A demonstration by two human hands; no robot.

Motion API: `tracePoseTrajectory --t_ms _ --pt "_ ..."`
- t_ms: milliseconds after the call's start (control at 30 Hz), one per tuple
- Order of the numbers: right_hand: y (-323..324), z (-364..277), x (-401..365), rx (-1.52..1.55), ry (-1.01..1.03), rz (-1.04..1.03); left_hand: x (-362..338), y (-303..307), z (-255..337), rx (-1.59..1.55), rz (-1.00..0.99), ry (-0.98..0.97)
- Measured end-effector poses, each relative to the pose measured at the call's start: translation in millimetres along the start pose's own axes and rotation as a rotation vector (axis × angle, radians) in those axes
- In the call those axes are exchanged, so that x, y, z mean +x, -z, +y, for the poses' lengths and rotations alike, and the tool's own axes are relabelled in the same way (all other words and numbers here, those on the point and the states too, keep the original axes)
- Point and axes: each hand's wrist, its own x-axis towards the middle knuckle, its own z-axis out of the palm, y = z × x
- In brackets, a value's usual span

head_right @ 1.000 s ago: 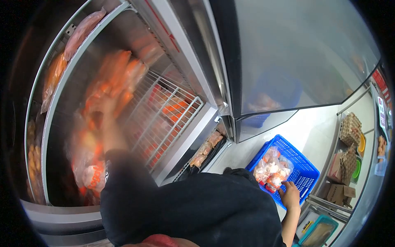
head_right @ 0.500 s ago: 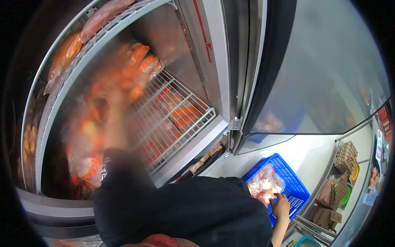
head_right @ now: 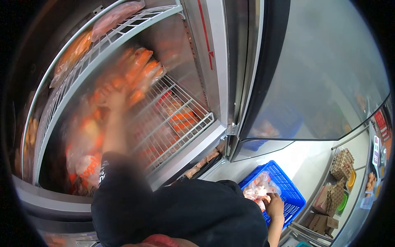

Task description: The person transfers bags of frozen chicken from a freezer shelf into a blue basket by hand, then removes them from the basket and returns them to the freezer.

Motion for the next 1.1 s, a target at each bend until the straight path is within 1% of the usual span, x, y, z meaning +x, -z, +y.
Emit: tracePoseTrajectory --t_ms 33,133,233,333,433,533,567,633,667,700,733,833,933,1100 --pt "-1 4 0 0.001 0.012 0.025 0 0 -2 -0.004 0.012 0.009" --pt "-4 9 -2 0.007 0.002 0.038 -3 9 -6 -0.024 -0.052 -0.023" --pt "-11 15 -6 -0.004 -0.009 0.0 -3 12 -9 -0.052 -0.046 -0.059" --pt "-14 18 -11 0.002 -0.019 -0.028 1 2 -14 -0.047 -0.023 -0.061" --pt "-9 16 -15 0.007 -0.022 -0.022 20 -23 -24 -0.038 0.085 -0.181" --pt "-9 15 -17 -0.009 -0.035 0.0 29 -7 -3 0.049 -0.043 -0.187" --pt "-7 13 -17 -0.02 -0.04 0.008 40 -8 0 0.014 -0.07 -0.301" --pt "-1 7 -18 -0.031 -0.065 0.01 41 -15 10 0.034 -0.112 -0.195" --pt "0 4 -19 -0.038 -0.079 0.009 34 -2 21 0.045 -0.136 -0.143" --pt "-1 4 -20 -0.042 -0.094 0.008 41 -25 14 0.083 -0.05 -0.235" --pt "-2 4 -21 -0.046 -0.109 0.006 49 -41 10 0.094 -0.007 -0.268" --pt "-5 1 -24 -0.073 -0.152 -0.043 61 -53 15 0.083 0.027 -0.274" --pt "-16 1 -28 -0.075 -0.165 -0.069 66 -48 26 0.064 0.019 -0.265" --pt "-25 2 -22 -0.045 -0.044 -0.039 46 -38 26 0.007 0.035 -0.28"
